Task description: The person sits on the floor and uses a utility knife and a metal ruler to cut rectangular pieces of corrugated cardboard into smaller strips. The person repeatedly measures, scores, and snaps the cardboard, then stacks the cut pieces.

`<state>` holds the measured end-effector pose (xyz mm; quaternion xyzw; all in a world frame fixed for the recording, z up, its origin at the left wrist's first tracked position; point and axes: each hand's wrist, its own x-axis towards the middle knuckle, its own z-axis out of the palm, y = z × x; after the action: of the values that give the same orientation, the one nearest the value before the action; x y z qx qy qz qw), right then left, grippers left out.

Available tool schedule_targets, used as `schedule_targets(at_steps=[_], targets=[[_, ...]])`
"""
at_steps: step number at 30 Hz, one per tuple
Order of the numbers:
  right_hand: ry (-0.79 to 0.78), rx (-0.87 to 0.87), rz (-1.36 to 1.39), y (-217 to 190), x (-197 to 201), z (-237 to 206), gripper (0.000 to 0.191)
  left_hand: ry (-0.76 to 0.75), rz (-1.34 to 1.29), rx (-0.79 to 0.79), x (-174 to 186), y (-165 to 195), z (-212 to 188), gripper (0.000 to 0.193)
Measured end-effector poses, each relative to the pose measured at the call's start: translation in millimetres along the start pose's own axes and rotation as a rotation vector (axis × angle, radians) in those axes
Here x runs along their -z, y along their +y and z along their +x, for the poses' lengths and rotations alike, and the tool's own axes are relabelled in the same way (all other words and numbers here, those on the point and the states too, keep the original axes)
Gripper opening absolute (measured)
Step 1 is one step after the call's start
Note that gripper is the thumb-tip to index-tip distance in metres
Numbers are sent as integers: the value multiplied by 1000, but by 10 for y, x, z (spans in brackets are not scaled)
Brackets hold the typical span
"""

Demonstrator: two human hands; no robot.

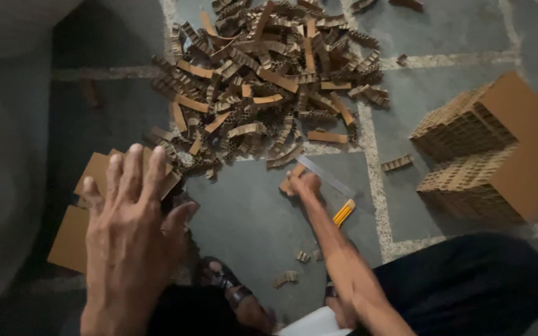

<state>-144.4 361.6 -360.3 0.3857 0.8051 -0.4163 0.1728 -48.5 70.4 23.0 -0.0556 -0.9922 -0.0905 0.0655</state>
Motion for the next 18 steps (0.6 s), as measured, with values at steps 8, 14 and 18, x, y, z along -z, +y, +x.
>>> schedule_targets(at_steps=[8, 14, 18], targets=[[-654, 765, 620, -1118, -26, 426, 109, 11, -65, 16, 50, 55, -173, 78], [-649, 741, 128, -911, 222, 125, 79, 13, -60, 23, 57, 47, -207, 78], [-1211, 1305, -625, 572, 13, -553, 31, 22, -89, -6, 46, 99, -206, 78]])
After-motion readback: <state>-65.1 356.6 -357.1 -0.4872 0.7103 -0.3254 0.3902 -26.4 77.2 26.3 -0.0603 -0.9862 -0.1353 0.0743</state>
